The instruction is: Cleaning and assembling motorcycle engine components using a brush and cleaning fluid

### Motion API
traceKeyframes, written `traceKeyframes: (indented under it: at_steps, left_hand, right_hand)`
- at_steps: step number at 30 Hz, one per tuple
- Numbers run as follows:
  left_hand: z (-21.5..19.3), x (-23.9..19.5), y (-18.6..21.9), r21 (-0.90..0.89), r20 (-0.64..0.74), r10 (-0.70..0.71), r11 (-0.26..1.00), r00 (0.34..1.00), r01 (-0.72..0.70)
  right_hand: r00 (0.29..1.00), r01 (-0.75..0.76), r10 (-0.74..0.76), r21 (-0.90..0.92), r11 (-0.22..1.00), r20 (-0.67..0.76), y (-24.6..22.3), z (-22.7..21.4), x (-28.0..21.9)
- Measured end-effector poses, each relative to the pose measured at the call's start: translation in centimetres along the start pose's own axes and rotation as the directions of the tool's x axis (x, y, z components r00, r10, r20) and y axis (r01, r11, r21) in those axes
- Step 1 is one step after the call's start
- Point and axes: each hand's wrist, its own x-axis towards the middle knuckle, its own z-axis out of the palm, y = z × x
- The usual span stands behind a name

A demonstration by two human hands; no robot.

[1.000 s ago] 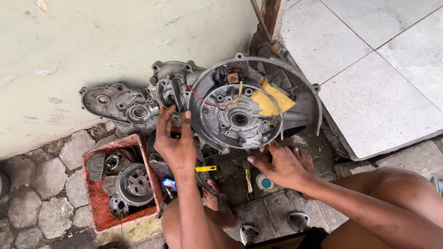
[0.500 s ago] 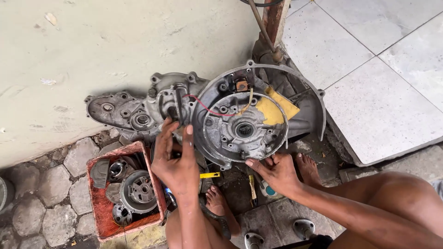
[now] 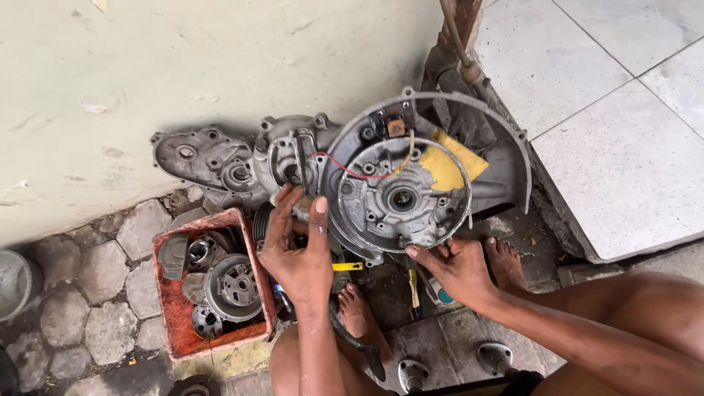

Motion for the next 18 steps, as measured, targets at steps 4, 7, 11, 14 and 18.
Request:
traceKeyframes:
  at_steps: [4,7,11,14,18]
  left_hand:
    - [-0.6,1.3,0.5,-0.011,0.067,0.014,1.000,0.998,-0.014]
    - [-0.3,2.4,-0.1,-0.095,0.103,0.003,0.995,0.995,0.006]
    - [0.4,2.9,-1.3,-0.132,0.085,-0.037,0.990,0.996,0.048]
    - [0.3,2.7,-1.6,-0.136,0.092,-0.077,0.987,0.993,0.089]
    - [0.0,2.0,-0.3,-0.134,0.136,-0.070,0.987,0.988,0.088]
  right_hand:
    - [0.996,-0.016,0.025,-0.107,0.994,0.085,-4.8,-2.1,0.5]
    - [0.987,-0.056,0.070,-0.100,0.993,0.148,-6.6,-2.9,2.0]
    - [0.976,-0.058,0.068,-0.055,0.997,0.209,-7.0,-3.4,2.6]
    - [0.960,-0.105,0.112,-0.039,0.994,0.258,-6.6,-3.9,2.6]
    - [0.941,-0.164,0.173,-0.057,0.985,0.291,-5.8,-4.4,2.0]
